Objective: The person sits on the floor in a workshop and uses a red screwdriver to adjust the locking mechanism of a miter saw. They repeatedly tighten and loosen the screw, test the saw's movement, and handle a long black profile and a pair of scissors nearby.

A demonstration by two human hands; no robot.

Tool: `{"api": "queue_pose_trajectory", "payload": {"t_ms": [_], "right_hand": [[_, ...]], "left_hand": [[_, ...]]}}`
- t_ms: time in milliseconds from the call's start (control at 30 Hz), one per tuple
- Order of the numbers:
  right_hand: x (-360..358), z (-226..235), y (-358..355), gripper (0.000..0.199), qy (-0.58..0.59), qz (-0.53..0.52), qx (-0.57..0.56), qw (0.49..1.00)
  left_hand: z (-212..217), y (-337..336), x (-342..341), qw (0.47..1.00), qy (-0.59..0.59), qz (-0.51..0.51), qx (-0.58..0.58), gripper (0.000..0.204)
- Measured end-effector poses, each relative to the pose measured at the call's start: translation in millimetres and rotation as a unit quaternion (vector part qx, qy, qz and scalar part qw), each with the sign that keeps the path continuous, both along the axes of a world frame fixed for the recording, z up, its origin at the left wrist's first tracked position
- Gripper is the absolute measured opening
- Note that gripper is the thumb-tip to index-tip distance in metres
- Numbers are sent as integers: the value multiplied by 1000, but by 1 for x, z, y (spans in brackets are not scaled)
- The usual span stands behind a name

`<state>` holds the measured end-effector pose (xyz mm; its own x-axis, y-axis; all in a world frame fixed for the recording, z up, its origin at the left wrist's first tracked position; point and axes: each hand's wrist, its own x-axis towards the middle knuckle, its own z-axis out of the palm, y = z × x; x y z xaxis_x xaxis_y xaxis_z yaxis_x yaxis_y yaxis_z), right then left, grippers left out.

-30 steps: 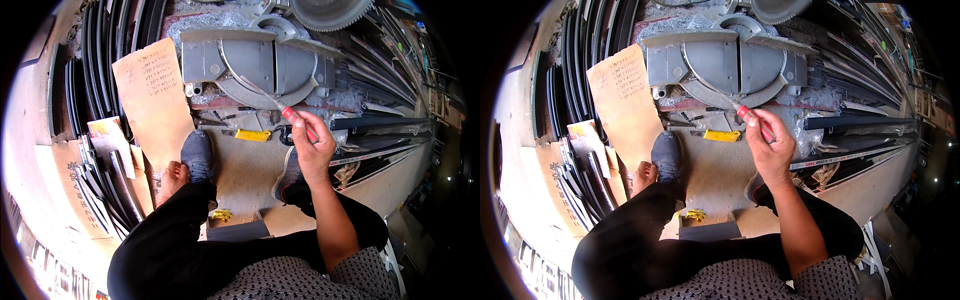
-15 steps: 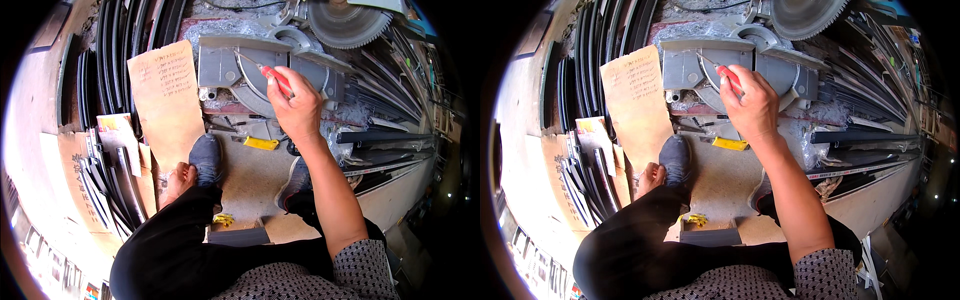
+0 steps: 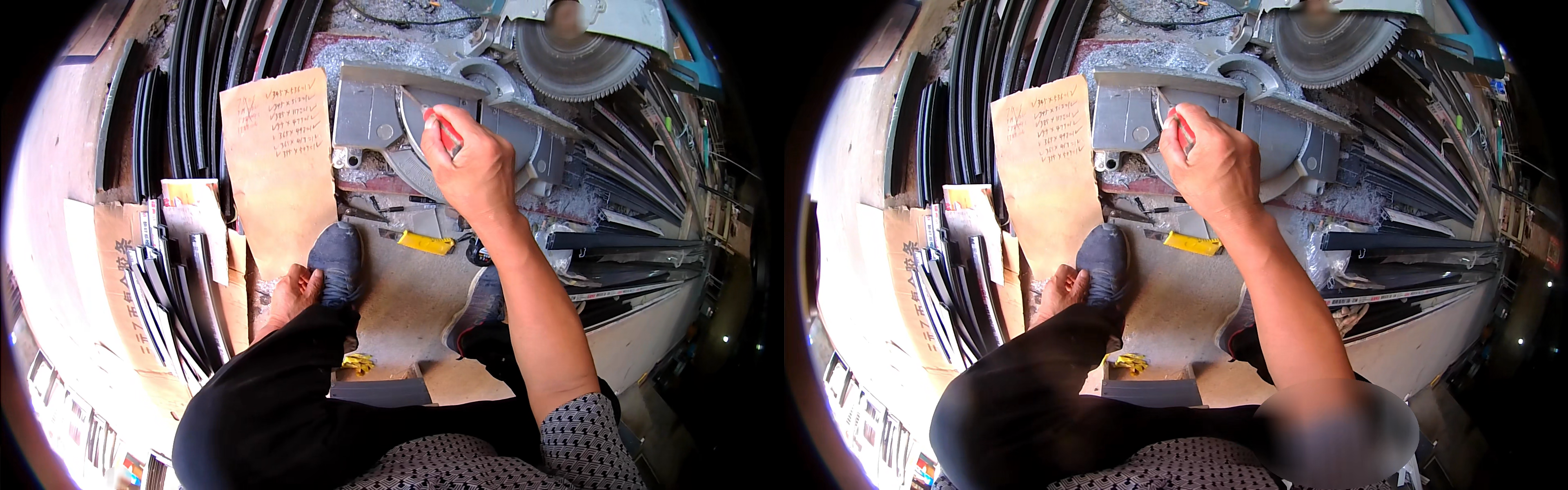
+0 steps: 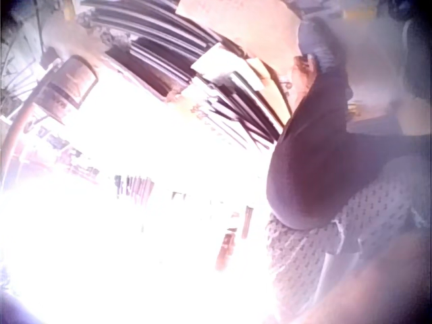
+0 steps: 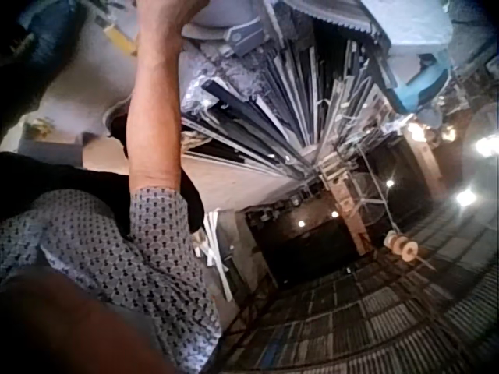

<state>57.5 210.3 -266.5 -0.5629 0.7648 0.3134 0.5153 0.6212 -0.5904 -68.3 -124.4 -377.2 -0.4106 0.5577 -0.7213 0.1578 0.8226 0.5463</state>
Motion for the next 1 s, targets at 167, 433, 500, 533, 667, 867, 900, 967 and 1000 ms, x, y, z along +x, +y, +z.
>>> {"api": "queue_pose_trajectory", "payload": {"t_ms": [167, 433, 500, 533, 667, 867, 900, 967, 1000], "right_hand": [[2, 6, 0, 12, -40, 16, -14, 999], [-2, 4, 5, 10, -14, -6, -8, 1000], [-4, 2, 6, 11, -21, 8, 3, 1000], [-2, 4, 4, 11, -33, 12, -15, 999], [5, 18, -7, 11, -27, 17, -42, 999], [-2, 2, 6, 11, -7, 15, 6, 1000], [-3, 0, 7, 12, 1, 18, 10, 1000], [5, 3, -4, 12, -35, 24, -34, 999], [7, 7, -7, 12, -51, 28, -53, 997]], "left_hand": [[-7, -4, 0, 1000, 21, -15, 1, 35], [-7, -1, 1, 1000, 27, -15, -7, 35], [-10, -2, 1, 1000, 18, -12, -3, 35], [-10, -3, 1, 1000, 20, -14, -4, 35], [-12, -5, 1, 1000, 26, -12, 4, 35], [-10, 2, 1, 1000, 24, -19, -1, 37], [-9, 2, 0, 999, 26, -19, 0, 37], [-6, -1, 2, 999, 26, -20, -15, 38], [-6, 0, 1, 999, 28, -19, -19, 38]]}}
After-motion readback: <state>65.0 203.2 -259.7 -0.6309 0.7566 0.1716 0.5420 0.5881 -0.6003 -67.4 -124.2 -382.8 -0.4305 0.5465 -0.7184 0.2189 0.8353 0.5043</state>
